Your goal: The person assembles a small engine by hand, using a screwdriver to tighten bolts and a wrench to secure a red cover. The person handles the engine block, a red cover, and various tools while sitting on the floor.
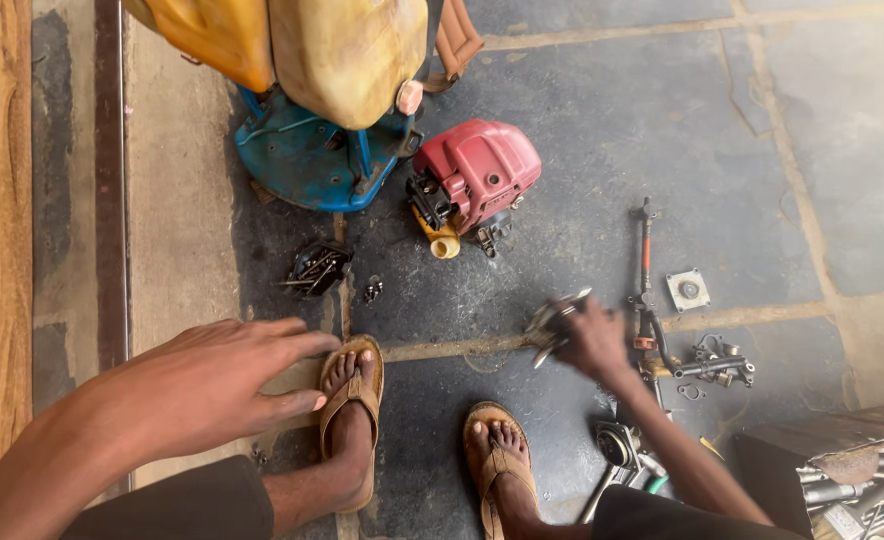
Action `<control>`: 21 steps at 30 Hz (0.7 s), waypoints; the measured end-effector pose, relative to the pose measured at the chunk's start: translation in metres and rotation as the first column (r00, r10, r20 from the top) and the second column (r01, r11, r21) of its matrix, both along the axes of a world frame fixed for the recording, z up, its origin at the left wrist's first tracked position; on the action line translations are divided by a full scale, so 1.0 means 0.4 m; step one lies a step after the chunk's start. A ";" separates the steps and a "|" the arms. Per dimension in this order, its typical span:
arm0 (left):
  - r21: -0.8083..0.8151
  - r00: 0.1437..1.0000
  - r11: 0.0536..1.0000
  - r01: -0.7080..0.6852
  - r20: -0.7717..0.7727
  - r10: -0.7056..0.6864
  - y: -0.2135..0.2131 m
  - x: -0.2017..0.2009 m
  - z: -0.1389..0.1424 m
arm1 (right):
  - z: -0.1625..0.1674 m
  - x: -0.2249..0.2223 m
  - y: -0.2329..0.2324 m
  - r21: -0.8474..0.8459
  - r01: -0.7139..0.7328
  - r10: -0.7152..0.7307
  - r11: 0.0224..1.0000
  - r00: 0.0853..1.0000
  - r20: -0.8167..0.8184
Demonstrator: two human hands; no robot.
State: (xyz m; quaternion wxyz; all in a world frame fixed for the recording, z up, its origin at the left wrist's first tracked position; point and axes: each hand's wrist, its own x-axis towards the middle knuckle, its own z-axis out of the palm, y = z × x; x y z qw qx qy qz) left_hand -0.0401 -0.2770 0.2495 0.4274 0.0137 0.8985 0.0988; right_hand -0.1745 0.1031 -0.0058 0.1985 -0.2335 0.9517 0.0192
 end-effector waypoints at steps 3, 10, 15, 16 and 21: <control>0.029 1.000 1.000 0.007 -0.025 -0.007 0.030 -0.004 0.020 | -0.028 0.104 -0.088 -0.218 -0.176 0.185 0.960 0.982 0.022; 0.001 1.000 1.000 0.001 -0.014 -0.001 0.033 -0.002 0.015 | -0.060 0.212 -0.200 -0.276 -0.301 0.309 0.913 0.951 -0.013; 0.010 0.988 0.992 0.126 -0.095 -0.124 0.007 0.031 -0.029 | -0.036 0.190 0.025 -0.497 0.095 -0.050 0.863 0.993 0.103; 0.007 0.987 0.991 0.136 -0.083 -0.135 0.001 0.042 -0.036 | -0.026 0.192 0.089 -0.500 0.187 -0.167 0.846 0.982 0.085; -0.046 0.986 0.984 0.169 0.007 -0.169 -0.017 0.066 -0.057 | 0.007 0.259 0.344 -0.425 0.523 -0.571 0.739 0.821 0.016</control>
